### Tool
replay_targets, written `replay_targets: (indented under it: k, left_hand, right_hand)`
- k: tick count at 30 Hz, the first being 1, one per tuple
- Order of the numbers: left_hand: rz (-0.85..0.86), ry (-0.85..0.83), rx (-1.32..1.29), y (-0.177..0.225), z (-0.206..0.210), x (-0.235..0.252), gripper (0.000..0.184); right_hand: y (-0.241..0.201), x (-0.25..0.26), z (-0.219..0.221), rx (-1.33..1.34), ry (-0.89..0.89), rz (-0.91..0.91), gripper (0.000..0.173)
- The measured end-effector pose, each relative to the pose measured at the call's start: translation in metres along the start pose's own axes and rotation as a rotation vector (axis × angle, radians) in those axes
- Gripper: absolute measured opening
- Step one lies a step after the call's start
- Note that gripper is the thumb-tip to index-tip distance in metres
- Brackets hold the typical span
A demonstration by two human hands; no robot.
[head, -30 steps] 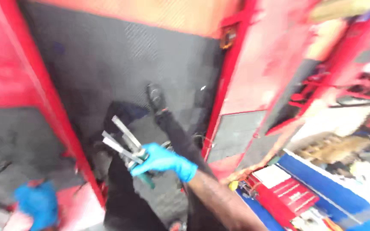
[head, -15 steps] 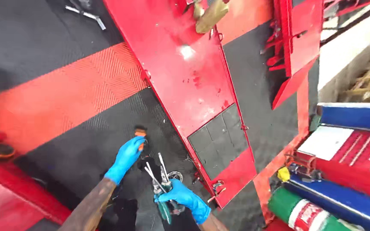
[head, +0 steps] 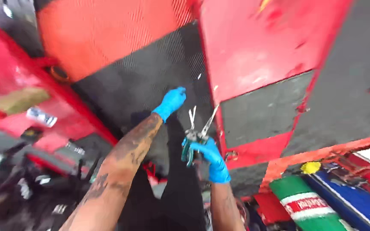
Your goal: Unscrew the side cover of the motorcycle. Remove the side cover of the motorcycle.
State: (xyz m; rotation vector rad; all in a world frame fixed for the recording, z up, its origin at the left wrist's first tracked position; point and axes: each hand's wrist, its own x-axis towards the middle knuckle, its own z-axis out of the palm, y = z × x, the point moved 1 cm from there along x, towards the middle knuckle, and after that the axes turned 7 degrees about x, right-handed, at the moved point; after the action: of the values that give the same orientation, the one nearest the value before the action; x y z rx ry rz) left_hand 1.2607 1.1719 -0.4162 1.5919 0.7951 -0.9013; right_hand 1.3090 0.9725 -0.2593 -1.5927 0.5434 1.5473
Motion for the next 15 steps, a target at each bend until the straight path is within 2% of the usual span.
replay_targets:
  k: [1, 2, 3, 5, 8, 10, 12, 14, 15]
  left_hand:
    - [-0.098, 0.012, -0.021, -0.041, 0.000, -0.005, 0.043]
    - [-0.179, 0.075, -0.016, -0.083, -0.011, 0.012, 0.042]
    - [-0.303, 0.085, -0.020, -0.132, -0.004, 0.008, 0.043]
    - [-0.574, 0.049, -0.049, -0.229, 0.023, -0.032, 0.044]
    - [-0.838, 0.042, -0.170, -0.334, 0.048, -0.054, 0.055]
    - [-0.881, 0.103, -0.363, -0.395, 0.077, -0.042, 0.071]
    - [-0.890, 0.157, -0.548, -0.449, 0.116, -0.016, 0.088]
    - [-0.909, 0.245, -0.652, -0.484, 0.156, 0.020, 0.103]
    - [-0.945, 0.333, -0.679, -0.490, 0.168, 0.041, 0.108]
  right_hand:
    - [-0.001, 0.008, 0.014, 0.005, -0.009, -0.017, 0.042]
    - [-0.006, 0.032, 0.027, 0.037, -0.038, -0.087, 0.043]
    - [0.001, 0.037, 0.040, 0.095, -0.068, -0.105, 0.043]
    - [0.029, 0.034, 0.072, 0.214, -0.081, -0.066, 0.041]
    - [0.063, 0.061, 0.115, 0.204, -0.081, -0.034, 0.042]
    - [0.083, 0.080, 0.140, 0.093, -0.090, -0.026, 0.040]
    - [0.093, 0.095, 0.159, -0.084, -0.068, 0.063, 0.041]
    - [0.082, 0.108, 0.182, -0.311, 0.044, 0.223, 0.044]
    - [0.080, 0.112, 0.189, -0.410, 0.063, 0.199, 0.047]
